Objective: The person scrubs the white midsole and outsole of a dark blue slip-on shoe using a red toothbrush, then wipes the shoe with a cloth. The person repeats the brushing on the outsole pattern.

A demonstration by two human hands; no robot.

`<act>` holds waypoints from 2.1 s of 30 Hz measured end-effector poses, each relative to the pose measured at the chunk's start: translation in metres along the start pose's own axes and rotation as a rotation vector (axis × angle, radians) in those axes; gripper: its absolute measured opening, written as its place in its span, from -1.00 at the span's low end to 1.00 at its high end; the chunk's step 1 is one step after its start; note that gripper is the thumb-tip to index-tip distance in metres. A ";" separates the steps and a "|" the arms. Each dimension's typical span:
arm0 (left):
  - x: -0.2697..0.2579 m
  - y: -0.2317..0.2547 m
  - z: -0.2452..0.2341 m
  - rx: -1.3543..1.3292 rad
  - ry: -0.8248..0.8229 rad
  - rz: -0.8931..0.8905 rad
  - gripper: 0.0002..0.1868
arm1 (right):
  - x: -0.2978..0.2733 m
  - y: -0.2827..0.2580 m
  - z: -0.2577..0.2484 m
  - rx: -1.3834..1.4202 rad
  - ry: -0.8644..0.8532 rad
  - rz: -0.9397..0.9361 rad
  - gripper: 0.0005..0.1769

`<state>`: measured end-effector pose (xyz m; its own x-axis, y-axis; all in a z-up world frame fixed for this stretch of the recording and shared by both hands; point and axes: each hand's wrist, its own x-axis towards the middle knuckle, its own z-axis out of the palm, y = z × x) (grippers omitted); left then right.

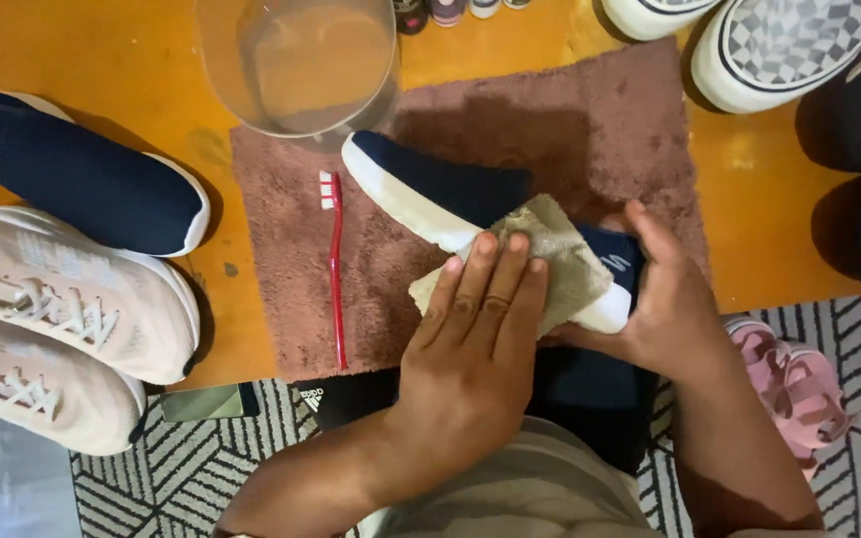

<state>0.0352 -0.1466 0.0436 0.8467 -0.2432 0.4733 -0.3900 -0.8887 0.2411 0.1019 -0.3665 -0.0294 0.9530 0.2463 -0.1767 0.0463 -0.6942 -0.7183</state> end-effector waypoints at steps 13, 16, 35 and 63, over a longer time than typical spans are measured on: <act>-0.002 0.029 0.000 -0.198 -0.062 0.153 -0.58 | 0.027 0.040 0.017 1.601 -0.469 0.484 -0.03; 0.002 0.034 -0.001 -0.232 0.007 0.213 -0.59 | 0.039 0.051 0.025 1.306 -0.436 0.095 -0.15; -0.009 -0.028 -0.016 -0.157 0.068 -0.102 -0.56 | 0.010 0.003 0.006 -0.082 0.208 -0.818 0.62; -0.058 -0.105 -0.081 -0.529 0.181 -1.053 -0.41 | 0.013 0.013 0.004 -0.146 0.239 -0.890 0.48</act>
<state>-0.0019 -0.0074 0.0592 0.7931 0.6056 -0.0644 0.3295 -0.3377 0.8817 0.1137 -0.3695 -0.0440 0.5840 0.5943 0.5530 0.8111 -0.3988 -0.4279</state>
